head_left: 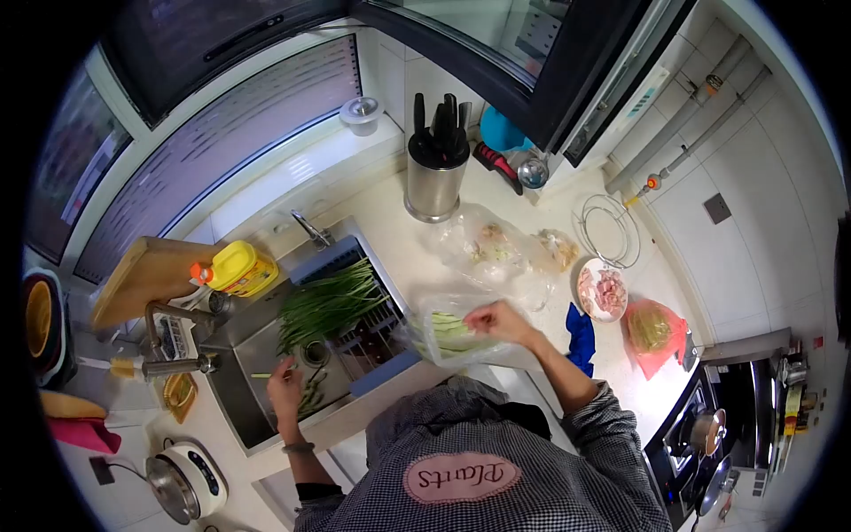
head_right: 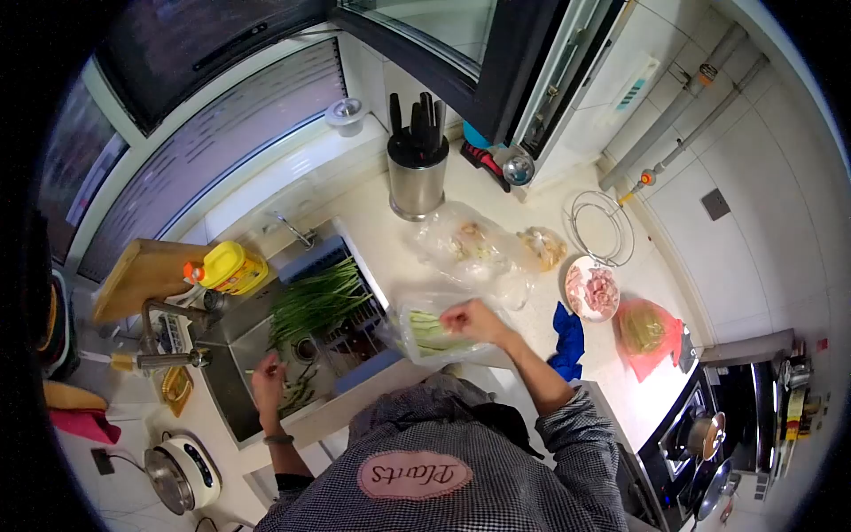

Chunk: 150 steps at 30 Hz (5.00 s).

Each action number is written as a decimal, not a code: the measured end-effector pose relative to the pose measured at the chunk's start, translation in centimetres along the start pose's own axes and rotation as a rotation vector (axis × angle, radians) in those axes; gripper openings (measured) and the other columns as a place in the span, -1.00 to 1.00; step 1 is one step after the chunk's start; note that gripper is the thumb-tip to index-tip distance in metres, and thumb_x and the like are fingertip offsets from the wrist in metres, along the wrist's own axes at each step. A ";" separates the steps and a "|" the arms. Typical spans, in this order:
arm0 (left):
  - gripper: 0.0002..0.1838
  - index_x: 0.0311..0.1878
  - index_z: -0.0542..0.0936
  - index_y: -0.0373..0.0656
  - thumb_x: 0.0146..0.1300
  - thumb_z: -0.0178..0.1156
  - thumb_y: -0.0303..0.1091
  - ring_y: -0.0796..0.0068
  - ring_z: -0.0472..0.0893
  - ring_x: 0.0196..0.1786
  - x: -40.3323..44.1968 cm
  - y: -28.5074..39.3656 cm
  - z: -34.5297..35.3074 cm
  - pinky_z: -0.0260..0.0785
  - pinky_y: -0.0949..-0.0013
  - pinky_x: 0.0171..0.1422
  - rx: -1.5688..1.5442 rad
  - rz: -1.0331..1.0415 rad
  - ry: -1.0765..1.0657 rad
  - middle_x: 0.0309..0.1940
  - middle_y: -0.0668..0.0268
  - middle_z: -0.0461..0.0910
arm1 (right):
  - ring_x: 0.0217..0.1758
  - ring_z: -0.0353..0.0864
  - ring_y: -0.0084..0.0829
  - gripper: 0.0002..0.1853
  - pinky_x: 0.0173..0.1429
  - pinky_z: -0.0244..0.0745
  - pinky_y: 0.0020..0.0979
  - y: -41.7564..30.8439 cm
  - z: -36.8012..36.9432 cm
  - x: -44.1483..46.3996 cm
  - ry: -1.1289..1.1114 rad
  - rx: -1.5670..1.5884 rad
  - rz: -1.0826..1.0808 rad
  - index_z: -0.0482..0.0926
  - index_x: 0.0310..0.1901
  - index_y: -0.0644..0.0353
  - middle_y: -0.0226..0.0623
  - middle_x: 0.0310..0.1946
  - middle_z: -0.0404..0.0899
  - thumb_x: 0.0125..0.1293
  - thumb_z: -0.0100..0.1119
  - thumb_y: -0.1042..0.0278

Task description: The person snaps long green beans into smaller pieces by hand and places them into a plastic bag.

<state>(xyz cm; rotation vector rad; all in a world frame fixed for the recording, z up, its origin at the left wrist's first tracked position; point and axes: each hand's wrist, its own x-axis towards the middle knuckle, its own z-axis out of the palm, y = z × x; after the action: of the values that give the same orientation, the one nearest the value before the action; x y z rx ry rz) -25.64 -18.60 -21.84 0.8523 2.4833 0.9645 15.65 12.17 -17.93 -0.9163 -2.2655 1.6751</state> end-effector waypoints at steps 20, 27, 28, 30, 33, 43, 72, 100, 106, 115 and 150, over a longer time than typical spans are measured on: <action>-0.60 0.15 0.57 -0.17 0.23 0.29 -0.41 0.32 0.66 -0.17 -7.0 28.6 10.2 0.52 0.31 -0.10 -0.372 0.767 -0.663 -0.09 0.13 0.66 | -0.29 0.66 -0.07 -0.82 -0.19 0.59 -0.26 -10.9 2.8 -6.3 0.418 -0.309 -0.042 0.65 -0.14 0.27 -0.06 -0.26 0.66 0.22 0.22 0.47; -0.57 0.18 0.54 -0.20 0.24 0.23 -0.35 0.29 0.59 -0.14 -8.3 33.3 8.6 0.49 0.29 -0.10 -0.158 1.135 -0.497 -0.17 0.20 0.61 | -0.27 0.65 -0.20 -0.75 -0.19 0.58 -0.31 -16.6 0.5 -10.4 0.557 -0.708 -0.267 0.61 -0.09 0.31 -0.12 -0.33 0.62 0.20 0.19 0.46; -0.57 0.16 0.54 -0.23 0.22 0.23 -0.36 0.31 0.57 -0.15 -8.4 33.8 8.2 0.49 0.30 -0.10 -0.116 1.181 -0.482 -0.20 0.23 0.60 | -0.27 0.65 -0.20 -0.75 -0.19 0.58 -0.31 -17.0 0.4 -10.8 0.566 -0.708 -0.262 0.61 -0.09 0.31 -0.12 -0.33 0.62 0.20 0.19 0.46; -0.60 0.12 0.57 -0.24 0.18 0.25 -0.41 0.33 0.54 -0.19 -8.8 34.2 8.1 0.47 0.31 -0.13 -0.089 1.248 -0.415 -0.24 0.26 0.58 | -0.27 0.66 -0.22 -0.75 -0.18 0.60 -0.31 -17.5 0.2 -11.2 0.537 -0.979 -0.186 0.62 -0.13 0.33 -0.15 -0.30 0.65 0.15 0.23 0.45; -0.64 0.04 0.62 -0.25 0.14 0.28 -0.46 0.36 0.50 -0.24 -9.2 35.1 7.3 0.45 0.34 -0.17 -0.032 1.347 -0.310 -0.30 0.31 0.54 | -0.29 0.65 -0.24 -0.75 -0.19 0.60 -0.32 -17.0 -0.1 -11.4 0.521 -1.002 -0.213 0.62 -0.17 0.36 -0.17 -0.33 0.64 0.14 0.24 0.41; -0.81 -0.18 0.60 -0.24 0.11 0.27 -0.48 0.41 0.46 -0.31 -9.3 35.5 7.3 0.42 0.41 -0.22 -0.111 1.388 -0.111 -0.38 0.36 0.52 | -0.54 0.59 -0.30 -0.83 -0.40 0.54 -0.40 -16.6 1.5 -9.8 0.768 -0.328 -0.236 0.65 -0.26 0.37 -0.15 -0.54 0.56 0.07 0.20 0.57; -0.74 -0.05 0.66 -0.34 0.41 0.12 -0.34 0.68 0.45 -0.36 -8.1 35.3 5.5 0.33 0.55 -0.22 -0.949 0.352 -0.461 -0.32 0.30 0.69 | -0.15 0.59 -0.48 -0.84 -0.03 0.51 -0.43 -16.0 4.9 -6.8 0.763 0.589 -0.306 0.56 -0.34 0.39 -0.05 -0.21 0.66 0.29 -0.06 0.63; -0.72 -0.05 0.58 -0.30 0.47 0.05 -0.25 0.77 0.42 -0.36 -5.9 33.8 3.3 0.27 0.64 -0.26 -1.453 0.124 -0.421 -0.31 0.39 0.55 | -0.59 0.05 -0.53 -0.79 -0.33 0.20 -0.39 -16.4 -0.6 -10.5 0.605 1.273 -0.313 0.26 -0.45 0.13 -0.47 -0.66 0.09 0.32 -0.21 0.26; -0.71 -0.08 0.58 -0.26 0.46 0.07 -0.20 0.77 0.41 -0.33 -4.2 32.8 1.9 0.23 0.65 -0.26 -1.493 0.152 -0.328 -0.35 0.45 0.52 | -0.59 -0.02 -0.61 -0.80 -0.44 0.01 -0.49 -15.7 -2.5 -11.7 0.705 1.240 -0.368 0.23 -0.47 0.12 -0.51 -0.65 0.07 0.32 -0.21 0.30; -0.72 -0.07 0.53 -0.25 0.47 0.06 -0.19 0.76 0.38 -0.42 -2.9 32.0 0.0 0.20 0.65 -0.40 -1.572 0.139 -0.285 -0.39 0.45 0.47 | -0.60 -0.07 -0.64 -0.84 -0.49 -0.08 -0.51 -14.0 -4.5 -12.7 0.892 0.909 -0.310 0.25 -0.44 0.12 -0.52 -0.64 0.05 0.29 -0.18 0.31; -0.73 -0.08 0.58 -0.23 0.47 0.07 -0.20 0.75 0.49 -0.41 -2.1 31.5 0.7 0.35 0.69 -0.34 -1.557 0.050 -0.344 -0.35 0.44 0.55 | -0.35 0.52 -0.24 -0.86 -0.25 0.51 -0.29 -22.0 1.3 -8.4 0.249 -0.484 -0.693 0.55 -0.32 0.27 -0.25 -0.44 0.48 0.04 0.21 0.52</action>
<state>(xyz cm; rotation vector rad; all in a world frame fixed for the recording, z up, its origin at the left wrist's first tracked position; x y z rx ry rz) -10.84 -1.01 -0.18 0.3991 0.8390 1.9863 13.61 2.50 3.44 -0.2987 -2.4376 0.7044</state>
